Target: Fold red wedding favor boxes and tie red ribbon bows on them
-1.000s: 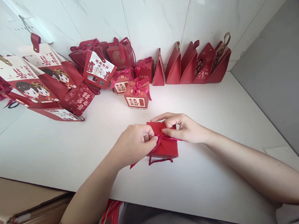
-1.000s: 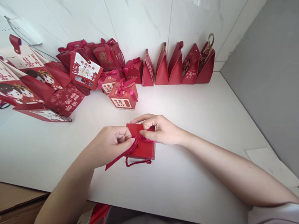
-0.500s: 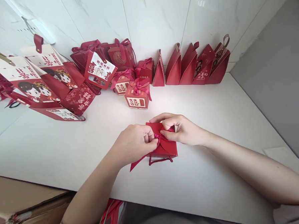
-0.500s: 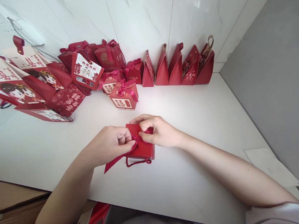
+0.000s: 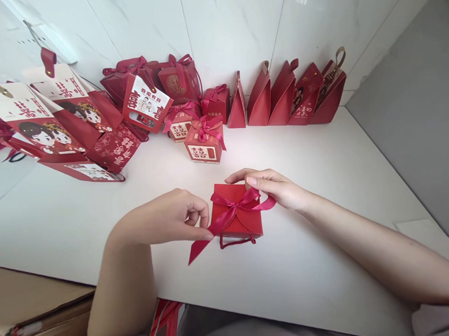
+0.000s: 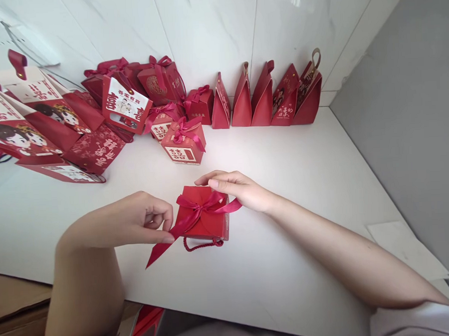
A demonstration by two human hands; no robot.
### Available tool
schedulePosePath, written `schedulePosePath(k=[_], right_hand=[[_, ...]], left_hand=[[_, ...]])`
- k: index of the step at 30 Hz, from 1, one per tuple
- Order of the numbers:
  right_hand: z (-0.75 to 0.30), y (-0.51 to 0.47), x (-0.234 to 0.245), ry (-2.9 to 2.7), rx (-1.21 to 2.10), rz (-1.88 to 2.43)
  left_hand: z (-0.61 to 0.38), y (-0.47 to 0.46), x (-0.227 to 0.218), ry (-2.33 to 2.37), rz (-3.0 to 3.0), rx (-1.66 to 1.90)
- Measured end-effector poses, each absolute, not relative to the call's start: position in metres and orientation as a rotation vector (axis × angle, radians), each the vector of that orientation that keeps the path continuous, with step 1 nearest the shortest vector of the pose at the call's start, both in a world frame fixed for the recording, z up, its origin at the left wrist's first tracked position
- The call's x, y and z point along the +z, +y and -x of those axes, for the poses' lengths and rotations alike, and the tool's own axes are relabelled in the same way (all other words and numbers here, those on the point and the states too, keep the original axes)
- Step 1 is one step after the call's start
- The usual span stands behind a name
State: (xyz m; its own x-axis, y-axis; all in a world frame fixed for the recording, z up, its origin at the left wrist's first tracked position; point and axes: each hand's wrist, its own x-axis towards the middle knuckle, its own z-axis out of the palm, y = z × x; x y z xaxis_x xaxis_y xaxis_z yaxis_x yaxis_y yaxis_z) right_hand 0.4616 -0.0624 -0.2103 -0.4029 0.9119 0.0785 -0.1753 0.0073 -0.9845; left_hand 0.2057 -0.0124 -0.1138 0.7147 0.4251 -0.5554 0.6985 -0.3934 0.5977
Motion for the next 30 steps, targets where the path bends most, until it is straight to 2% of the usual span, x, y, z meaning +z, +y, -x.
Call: schedulePosePath(k=[2, 6, 8, 14, 30], right_hand=[[-0.462, -0.062, -0.213, -1.358, 1.576, 0.803], [-0.462, -0.062, -0.214, -1.379, 1.582, 0.796], [-0.463, -0.062, -0.213, -1.404, 1.575, 0.769], [-0.465, -0.061, -0.214, -1.455, 1.547, 0.761], [-0.460, -0.060, -0.219, -1.316, 1.604, 0.764]], left_hand=[[-0.201, -0.009, -0.111, 0.872, -2.091, -0.329], [-0.213, -0.010, -0.120, 1.029, -2.221, 0.313], [-0.226, -0.014, -0.130, 0.980, -2.242, 0.468], [-0.250, -0.030, -0.151, 0.823, -2.200, 0.365], [-0.251, -0.031, -0.154, 0.897, -2.079, 0.258]])
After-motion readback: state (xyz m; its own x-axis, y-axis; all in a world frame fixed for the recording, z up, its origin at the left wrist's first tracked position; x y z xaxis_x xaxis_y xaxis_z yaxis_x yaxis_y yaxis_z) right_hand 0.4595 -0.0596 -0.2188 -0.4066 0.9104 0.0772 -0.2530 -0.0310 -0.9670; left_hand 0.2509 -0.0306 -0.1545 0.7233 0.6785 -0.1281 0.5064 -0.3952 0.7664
